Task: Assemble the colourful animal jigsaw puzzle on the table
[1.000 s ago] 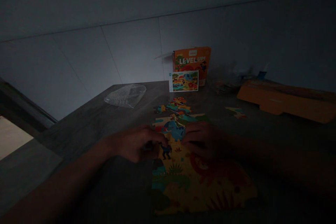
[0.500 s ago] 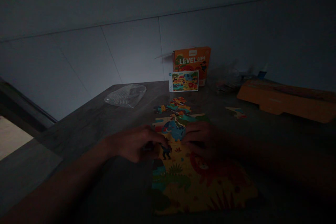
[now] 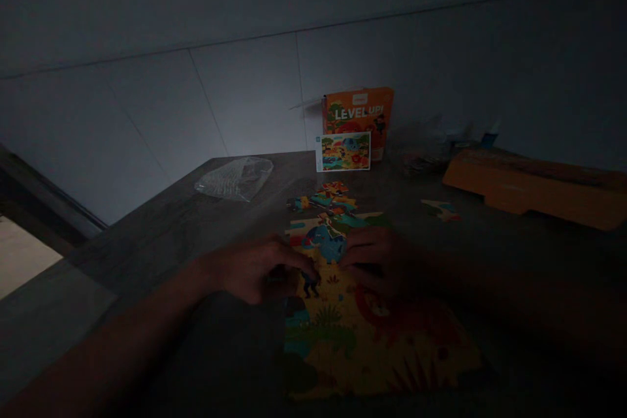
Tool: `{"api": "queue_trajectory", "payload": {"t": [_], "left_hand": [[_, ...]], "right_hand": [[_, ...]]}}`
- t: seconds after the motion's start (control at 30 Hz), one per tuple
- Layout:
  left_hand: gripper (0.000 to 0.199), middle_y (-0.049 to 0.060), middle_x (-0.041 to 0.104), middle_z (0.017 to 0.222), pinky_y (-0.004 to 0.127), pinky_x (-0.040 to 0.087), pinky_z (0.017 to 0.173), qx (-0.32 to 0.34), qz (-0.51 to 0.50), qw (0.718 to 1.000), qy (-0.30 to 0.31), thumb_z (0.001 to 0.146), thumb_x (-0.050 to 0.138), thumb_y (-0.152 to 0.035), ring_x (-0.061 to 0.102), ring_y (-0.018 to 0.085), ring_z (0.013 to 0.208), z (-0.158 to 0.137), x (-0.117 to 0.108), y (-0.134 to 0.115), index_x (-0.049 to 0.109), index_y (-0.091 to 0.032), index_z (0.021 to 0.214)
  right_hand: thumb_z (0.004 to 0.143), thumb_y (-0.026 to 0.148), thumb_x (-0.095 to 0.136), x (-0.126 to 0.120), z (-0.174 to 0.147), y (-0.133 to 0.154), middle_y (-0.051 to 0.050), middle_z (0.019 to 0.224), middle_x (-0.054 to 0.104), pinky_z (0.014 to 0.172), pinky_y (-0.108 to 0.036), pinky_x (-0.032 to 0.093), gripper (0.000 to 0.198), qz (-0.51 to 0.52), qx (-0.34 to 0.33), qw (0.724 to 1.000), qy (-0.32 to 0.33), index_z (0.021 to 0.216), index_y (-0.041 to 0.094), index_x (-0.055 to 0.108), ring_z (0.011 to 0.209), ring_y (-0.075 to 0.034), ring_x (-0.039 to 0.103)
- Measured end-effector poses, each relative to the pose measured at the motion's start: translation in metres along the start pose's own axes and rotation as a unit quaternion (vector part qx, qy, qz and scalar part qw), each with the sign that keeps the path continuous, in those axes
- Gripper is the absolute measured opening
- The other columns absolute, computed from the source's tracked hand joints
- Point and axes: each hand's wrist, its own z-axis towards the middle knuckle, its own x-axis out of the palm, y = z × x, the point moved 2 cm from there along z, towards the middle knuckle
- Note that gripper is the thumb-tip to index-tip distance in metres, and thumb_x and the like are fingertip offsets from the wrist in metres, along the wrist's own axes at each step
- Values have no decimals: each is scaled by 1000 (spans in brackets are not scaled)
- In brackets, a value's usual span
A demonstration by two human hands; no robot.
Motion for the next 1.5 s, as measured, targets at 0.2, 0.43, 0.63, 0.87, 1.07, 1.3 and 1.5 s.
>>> {"api": "queue_trajectory", "payload": {"t": [0.2, 0.43, 0.63, 0.87, 1.07, 1.3, 1.5], "left_hand": [[33, 8, 75, 91, 22, 47, 58, 10, -5, 1000, 6, 90, 58, -7, 62, 13, 64, 1, 0, -2, 69, -14, 120], [28, 7, 75, 91, 21, 45, 57, 0, 3, 1000, 7, 92, 58, -8, 62, 12, 65, 3, 1, -2, 70, -14, 116], [29, 8, 75, 92, 21, 45, 57, -11, 0, 1000, 11, 91, 57, -8, 61, 12, 64, 3, 3, 0, 69, -13, 117], [29, 6, 74, 87, 21, 43, 56, 6, 7, 1000, 8, 88, 62, -7, 60, 12, 62, 3, 3, -1, 70, -14, 115], [31, 8, 75, 91, 22, 43, 56, 36, -3, 999, 7, 88, 60, -5, 58, 12, 63, 3, 3, -5, 71, -16, 115], [24, 8, 74, 81, 23, 43, 57, 60, -14, 998, 7, 87, 60, -5, 60, 13, 63, 3, 2, -9, 75, -15, 104], [27, 10, 76, 81, 22, 41, 52, 54, -19, 998, 16, 88, 58, -6, 60, 13, 59, 3, 0, -11, 77, -14, 105]], "right_hand": [[98, 18, 48, 1, 0, -1, -5, 75, 58, 62, -28, 36, 25, 0, 1, 1000, -6, 82, 14, 67, 67, -14, 50], [96, 18, 49, 2, 1, -2, -5, 76, 59, 63, -28, 36, 24, 3, 5, 1000, -2, 84, 13, 70, 68, -15, 51], [97, 19, 51, 0, 2, -1, -6, 79, 59, 62, -27, 36, 24, 5, 17, 1000, 6, 90, 12, 73, 69, -14, 52], [97, 21, 50, 0, 0, -2, -5, 79, 58, 62, -27, 36, 25, 1, 27, 999, 26, 94, 13, 74, 69, -15, 52], [97, 20, 50, 1, 1, -2, -6, 80, 61, 63, -27, 37, 25, 14, 24, 999, 20, 92, 12, 73, 69, -15, 53], [98, 21, 49, 0, 2, -1, -5, 77, 60, 62, -27, 37, 26, 6, 31, 999, 28, 90, 13, 72, 68, -15, 53], [99, 20, 47, -3, 3, 2, -5, 77, 59, 63, -27, 36, 26, -4, 27, 999, 38, 88, 14, 70, 69, -15, 52]]}}
